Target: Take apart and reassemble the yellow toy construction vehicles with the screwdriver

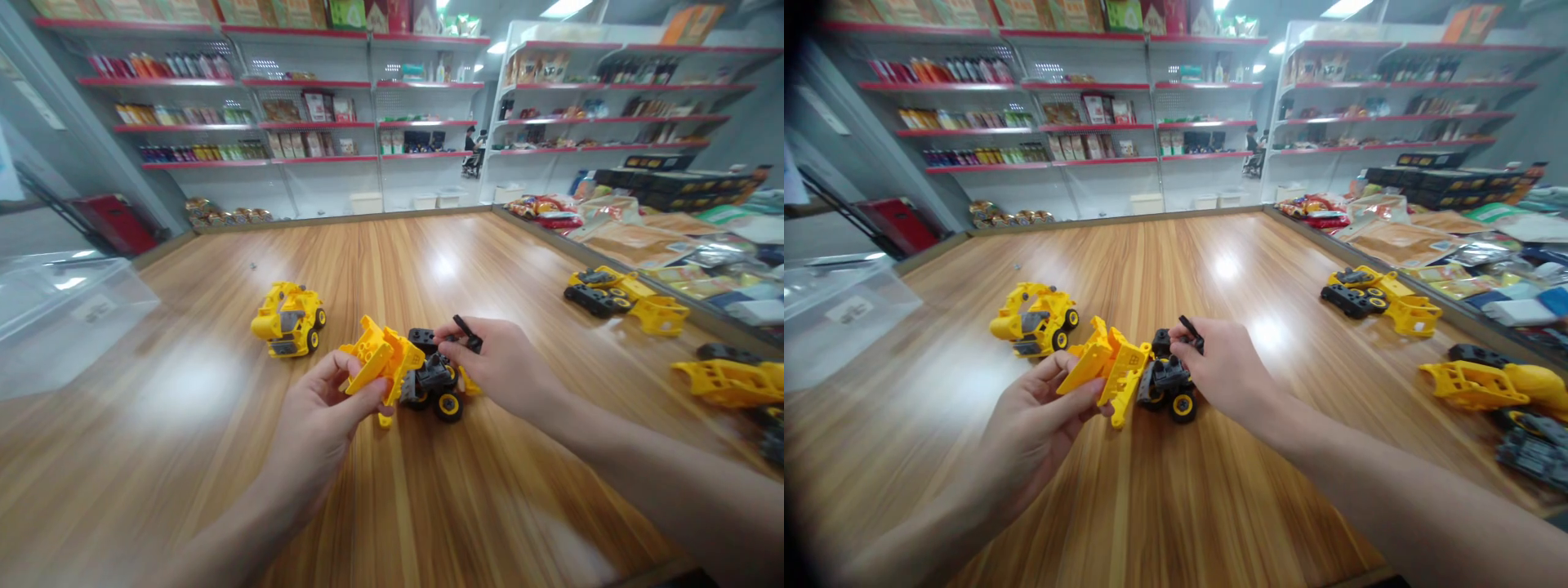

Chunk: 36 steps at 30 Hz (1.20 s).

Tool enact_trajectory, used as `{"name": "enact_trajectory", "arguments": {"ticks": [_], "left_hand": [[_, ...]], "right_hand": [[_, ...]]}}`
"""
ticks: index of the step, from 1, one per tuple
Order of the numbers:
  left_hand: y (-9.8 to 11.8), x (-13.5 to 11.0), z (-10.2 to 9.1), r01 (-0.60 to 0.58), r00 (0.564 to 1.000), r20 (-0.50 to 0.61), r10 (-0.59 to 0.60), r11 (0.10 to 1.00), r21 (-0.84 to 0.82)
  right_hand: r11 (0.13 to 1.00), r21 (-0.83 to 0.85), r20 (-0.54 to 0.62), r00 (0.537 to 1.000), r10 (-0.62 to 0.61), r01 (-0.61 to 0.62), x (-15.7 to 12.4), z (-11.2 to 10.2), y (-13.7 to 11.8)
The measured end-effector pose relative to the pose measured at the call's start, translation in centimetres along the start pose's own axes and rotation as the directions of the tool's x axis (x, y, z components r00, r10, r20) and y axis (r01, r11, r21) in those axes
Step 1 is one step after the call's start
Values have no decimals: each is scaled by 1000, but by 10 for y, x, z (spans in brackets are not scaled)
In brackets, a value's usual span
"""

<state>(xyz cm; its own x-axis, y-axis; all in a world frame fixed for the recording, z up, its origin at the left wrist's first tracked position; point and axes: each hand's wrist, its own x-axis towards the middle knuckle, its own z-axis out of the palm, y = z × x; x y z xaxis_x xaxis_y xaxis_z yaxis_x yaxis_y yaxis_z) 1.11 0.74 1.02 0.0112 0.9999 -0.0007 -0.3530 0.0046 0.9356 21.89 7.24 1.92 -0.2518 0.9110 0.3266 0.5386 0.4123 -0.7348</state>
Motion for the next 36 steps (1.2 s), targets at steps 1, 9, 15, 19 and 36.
{"name": "enact_trajectory", "arguments": {"ticks": [1,9,15,19,36], "left_hand": [[-1,0,-1,-1,1000,12,1,1000,10],[-3,2,1,10,999,-37,-9,1000,28],[-7,4,-1,30,998,-61,-27,998,50],[-11,5,-3,37,999,-35,-33,995,96],[-5,-3,0,240,939,269,-214,968,-67]], "right_hand": [[1000,-21,0,1000,-1,1,1,0,2],[998,-50,41,999,26,-24,0,0,3],[999,-40,49,999,12,-10,-1,-1,-2],[999,21,22,999,-25,25,-5,-1,-8],[970,26,107,964,-243,242,-22,0,-26]]}}
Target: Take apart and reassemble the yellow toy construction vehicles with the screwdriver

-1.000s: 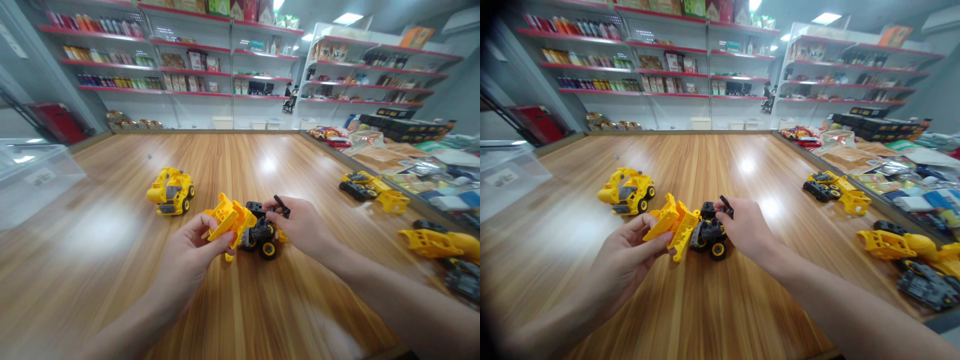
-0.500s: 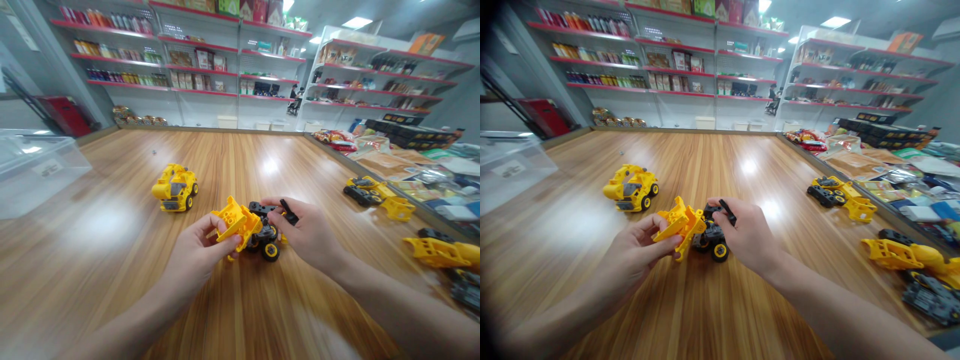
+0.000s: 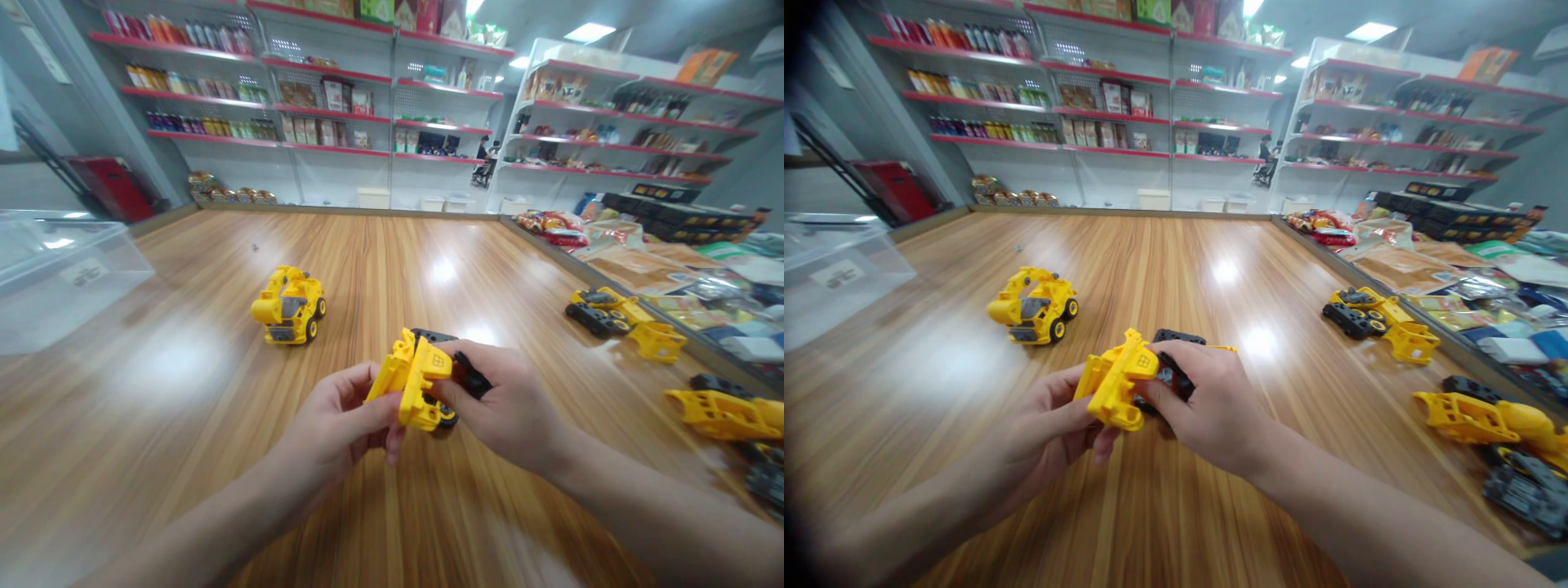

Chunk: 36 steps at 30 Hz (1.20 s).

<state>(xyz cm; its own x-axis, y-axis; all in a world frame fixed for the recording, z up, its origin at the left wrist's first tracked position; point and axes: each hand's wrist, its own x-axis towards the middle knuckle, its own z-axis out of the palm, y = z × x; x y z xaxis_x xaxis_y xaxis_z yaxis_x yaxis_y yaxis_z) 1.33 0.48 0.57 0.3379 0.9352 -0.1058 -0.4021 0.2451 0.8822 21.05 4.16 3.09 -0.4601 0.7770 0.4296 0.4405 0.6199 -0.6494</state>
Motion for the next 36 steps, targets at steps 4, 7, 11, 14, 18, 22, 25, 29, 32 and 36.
{"name": "enact_trajectory", "arguments": {"ticks": [4,7,11,14,18,22,25,29,32,36], "left_hand": [[-2,0,-4,-40,998,-53,42,998,39],[-1,1,-5,-46,996,-69,49,998,42],[1,2,-3,-22,997,-76,24,999,31],[2,2,-1,12,997,-70,-11,1000,14],[1,1,0,65,996,-55,-64,998,7],[2,0,-1,7,986,-166,-1,999,32],[4,1,-5,-91,951,-291,103,994,54],[6,3,-9,-180,905,-376,197,980,81],[6,3,-9,-181,905,-374,201,980,88],[4,2,-8,-166,916,-351,192,981,103]], "right_hand": [[997,-83,38,999,7,-4,1,-2,-4],[995,-97,100,995,20,-10,1,0,-5],[996,-84,72,996,47,-41,0,3,-5],[999,-49,0,1000,10,-10,-2,3,-3],[989,-84,-74,989,-131,125,-5,2,-1],[990,-88,-30,993,-117,114,-6,0,-3],[994,-70,100,992,-78,85,-6,2,-5],[992,-119,279,960,-6,40,-7,5,-7],[984,-179,342,939,45,18,-7,5,-6],[964,-267,335,939,81,12,-8,5,-3]]}}
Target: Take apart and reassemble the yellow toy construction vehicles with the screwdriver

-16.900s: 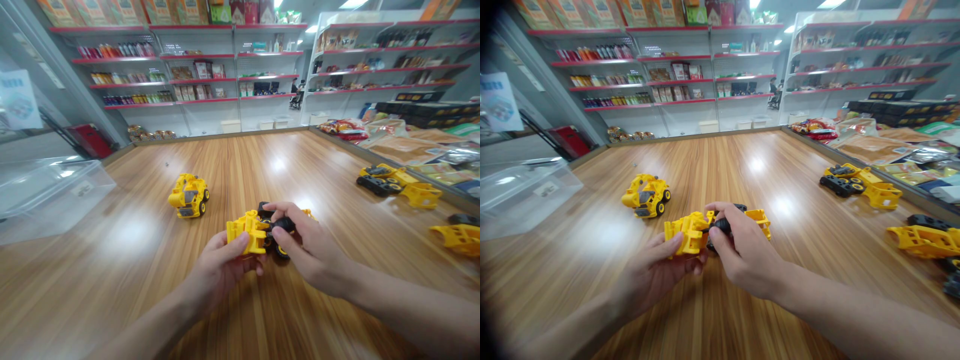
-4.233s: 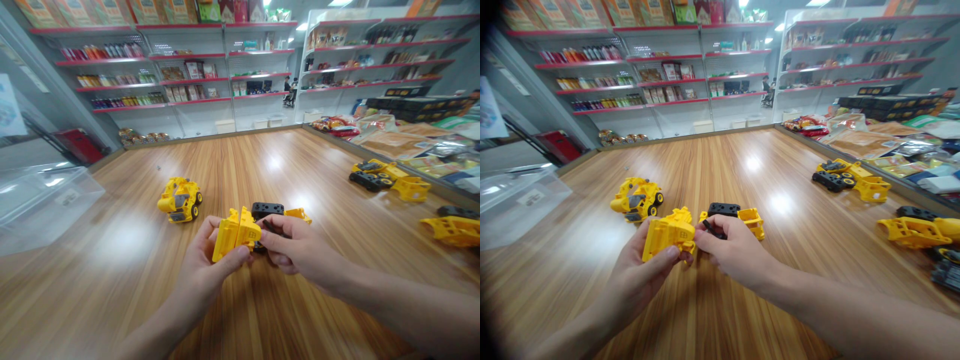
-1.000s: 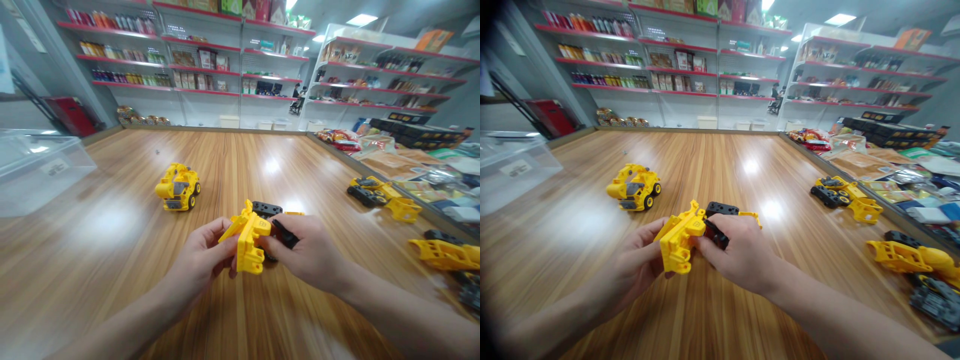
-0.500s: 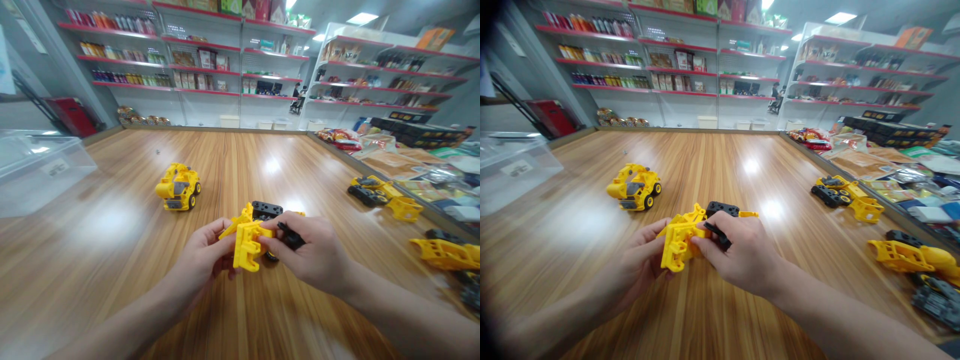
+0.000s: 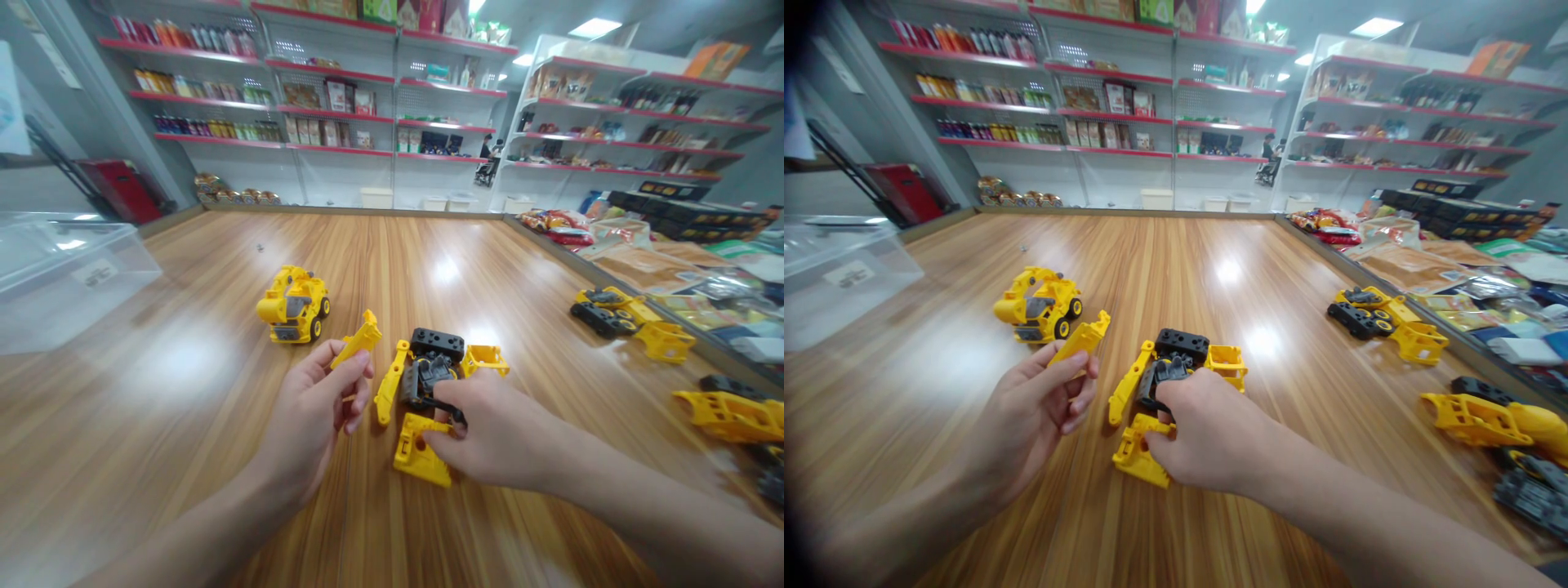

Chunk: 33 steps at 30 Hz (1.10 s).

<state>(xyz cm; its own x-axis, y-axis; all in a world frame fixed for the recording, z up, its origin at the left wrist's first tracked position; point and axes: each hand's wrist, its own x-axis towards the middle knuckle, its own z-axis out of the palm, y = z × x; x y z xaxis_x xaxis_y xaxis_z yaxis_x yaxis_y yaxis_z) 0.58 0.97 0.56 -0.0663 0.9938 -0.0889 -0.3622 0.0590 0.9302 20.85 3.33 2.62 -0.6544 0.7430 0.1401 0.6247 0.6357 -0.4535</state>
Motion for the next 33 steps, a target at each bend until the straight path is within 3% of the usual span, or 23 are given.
{"name": "enact_trajectory", "arguments": {"ticks": [17,23,29,33], "left_hand": [[-6,-4,-2,-14,988,154,-17,980,199],[-6,-4,-2,-12,984,175,-27,976,219],[-2,-8,4,-21,981,194,-16,982,188],[3,-9,6,71,941,324,-101,992,101]], "right_hand": [[982,-135,5,991,132,-130,3,10,13],[989,-29,-28,989,147,-148,5,7,11],[973,211,-262,953,150,-95,7,-6,5],[934,357,-340,933,118,12,6,-6,5]]}}
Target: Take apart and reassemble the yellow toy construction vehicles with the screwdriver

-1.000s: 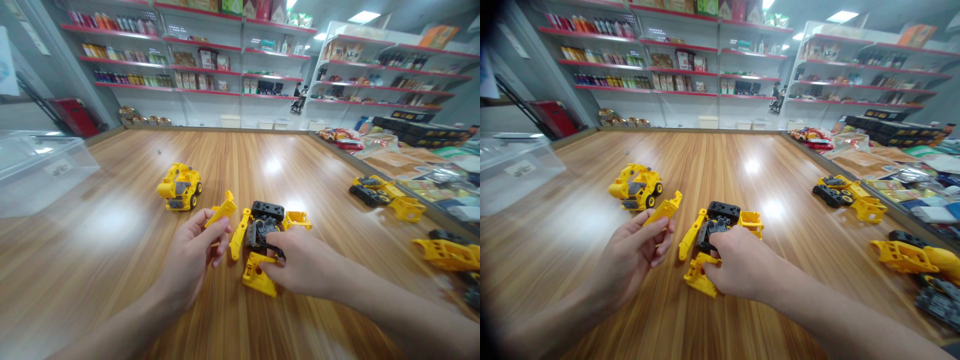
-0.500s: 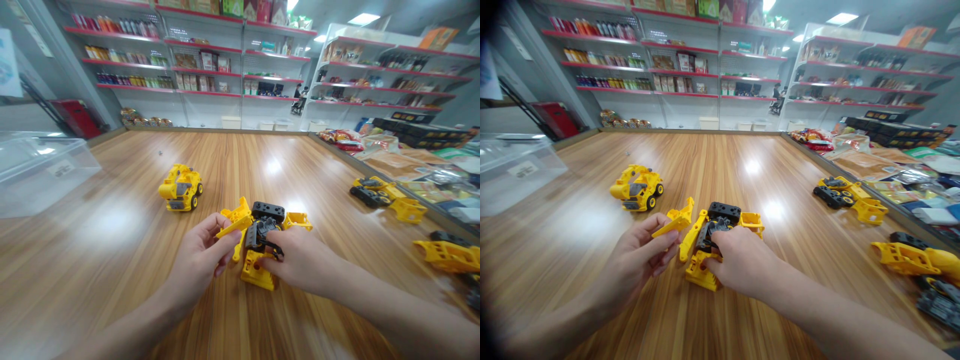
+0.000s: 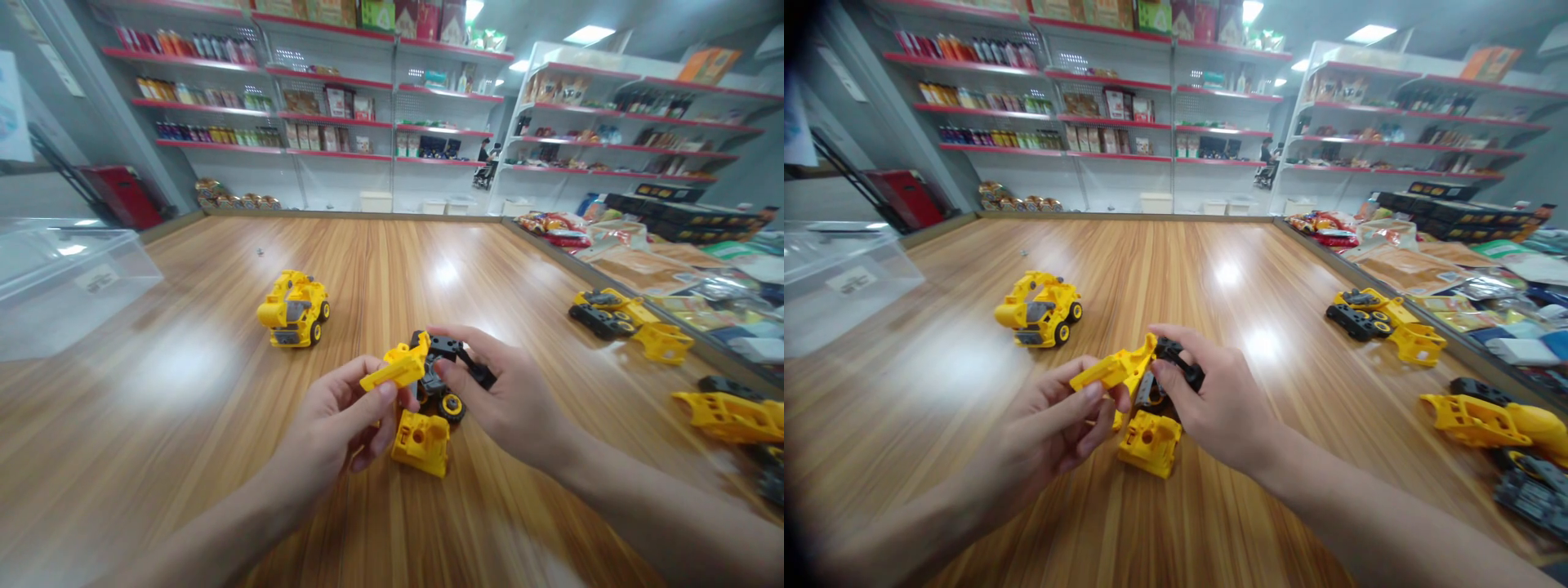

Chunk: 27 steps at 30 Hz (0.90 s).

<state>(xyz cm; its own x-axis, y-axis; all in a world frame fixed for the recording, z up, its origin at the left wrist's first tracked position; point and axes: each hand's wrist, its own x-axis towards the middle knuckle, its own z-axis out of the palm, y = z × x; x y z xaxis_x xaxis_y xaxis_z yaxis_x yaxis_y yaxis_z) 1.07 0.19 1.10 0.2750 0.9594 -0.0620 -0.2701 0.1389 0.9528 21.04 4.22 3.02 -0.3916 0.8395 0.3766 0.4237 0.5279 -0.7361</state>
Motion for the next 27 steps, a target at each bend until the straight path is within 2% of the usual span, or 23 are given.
{"name": "enact_trajectory", "arguments": {"ticks": [4,7,10,13,15,17,18,19,21,22,23,24,25,27], "left_hand": [[2,-1,1,97,990,107,-88,992,-85],[2,0,3,89,987,147,-70,988,-125],[0,-1,3,-41,999,27,44,994,-101],[-1,-2,-1,-214,970,-103,222,973,83],[-2,-3,-3,-281,936,-119,330,909,309],[-2,-4,-5,-286,920,-80,384,796,534],[-3,-4,-6,-271,923,-49,381,736,620],[-3,-4,-6,-259,929,-16,369,682,684],[-5,-3,-7,-249,943,48,329,603,758],[-5,-3,-7,-247,949,73,308,575,780],[-6,-3,-7,-246,952,92,291,552,797],[-7,-4,-7,-246,955,108,277,533,810],[-7,-4,-6,-243,958,121,258,519,819],[-8,-4,-6,-238,965,145,218,498,834]], "right_hand": [[991,-48,38,991,-125,127,-2,0,-1],[985,-67,47,987,-154,157,-1,-3,-4],[994,-60,18,996,-87,88,3,-10,-5],[999,22,-24,999,42,-42,14,-25,-1],[986,110,105,988,113,-125,23,-39,4],[968,132,312,936,166,-216,30,-53,10],[966,98,450,877,170,-238,33,-60,12],[972,17,605,776,177,-235,34,-65,14],[978,-148,788,579,207,-148,34,-72,16],[975,-199,833,508,220,-96,34,-72,17],[970,-238,857,459,233,-47,32,-72,17],[964,-266,868,433,244,-9,31,-70,18],[958,-288,867,428,254,15,30,-68,18],[947,-318,849,457,266,38,28,-63,19]]}}
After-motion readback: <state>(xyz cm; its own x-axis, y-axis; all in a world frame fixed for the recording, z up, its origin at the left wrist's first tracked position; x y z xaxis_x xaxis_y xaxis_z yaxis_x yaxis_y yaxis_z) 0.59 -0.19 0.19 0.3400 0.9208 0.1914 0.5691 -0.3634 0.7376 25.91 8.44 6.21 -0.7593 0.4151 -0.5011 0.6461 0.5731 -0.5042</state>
